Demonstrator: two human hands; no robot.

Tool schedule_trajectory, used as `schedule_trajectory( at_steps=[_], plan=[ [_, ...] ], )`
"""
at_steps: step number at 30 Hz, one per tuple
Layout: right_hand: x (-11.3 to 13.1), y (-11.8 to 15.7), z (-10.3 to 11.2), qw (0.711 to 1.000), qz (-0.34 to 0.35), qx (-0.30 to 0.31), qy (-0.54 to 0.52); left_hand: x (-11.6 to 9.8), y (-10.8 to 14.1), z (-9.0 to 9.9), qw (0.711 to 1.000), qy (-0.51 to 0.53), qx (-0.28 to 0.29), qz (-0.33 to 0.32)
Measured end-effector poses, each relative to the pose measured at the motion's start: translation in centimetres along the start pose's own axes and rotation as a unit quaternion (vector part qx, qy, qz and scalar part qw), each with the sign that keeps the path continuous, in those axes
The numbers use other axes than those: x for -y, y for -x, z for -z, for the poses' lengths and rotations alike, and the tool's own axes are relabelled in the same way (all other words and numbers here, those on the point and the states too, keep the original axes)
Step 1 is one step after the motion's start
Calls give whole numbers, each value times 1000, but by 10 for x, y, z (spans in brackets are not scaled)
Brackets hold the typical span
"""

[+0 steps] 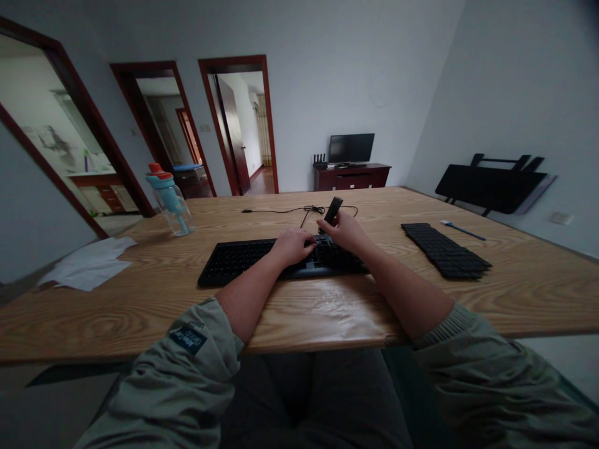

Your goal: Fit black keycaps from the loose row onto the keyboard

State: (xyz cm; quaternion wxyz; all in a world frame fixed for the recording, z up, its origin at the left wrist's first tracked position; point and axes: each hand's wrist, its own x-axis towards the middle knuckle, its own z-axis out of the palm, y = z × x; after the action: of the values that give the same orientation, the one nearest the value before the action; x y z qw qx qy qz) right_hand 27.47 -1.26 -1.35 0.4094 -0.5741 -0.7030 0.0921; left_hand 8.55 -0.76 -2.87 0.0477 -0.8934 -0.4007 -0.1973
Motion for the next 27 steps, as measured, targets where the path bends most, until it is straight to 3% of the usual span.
schedule_trajectory(
  at_steps=[10,27],
  plan=[
    [4,1,2,1000,-8,17,17,-6,-3,-1,999,-36,-9,37],
    [6,-2,1,1000,17,15,8,-7,-6,-4,998,-46,-47,1]
  ],
)
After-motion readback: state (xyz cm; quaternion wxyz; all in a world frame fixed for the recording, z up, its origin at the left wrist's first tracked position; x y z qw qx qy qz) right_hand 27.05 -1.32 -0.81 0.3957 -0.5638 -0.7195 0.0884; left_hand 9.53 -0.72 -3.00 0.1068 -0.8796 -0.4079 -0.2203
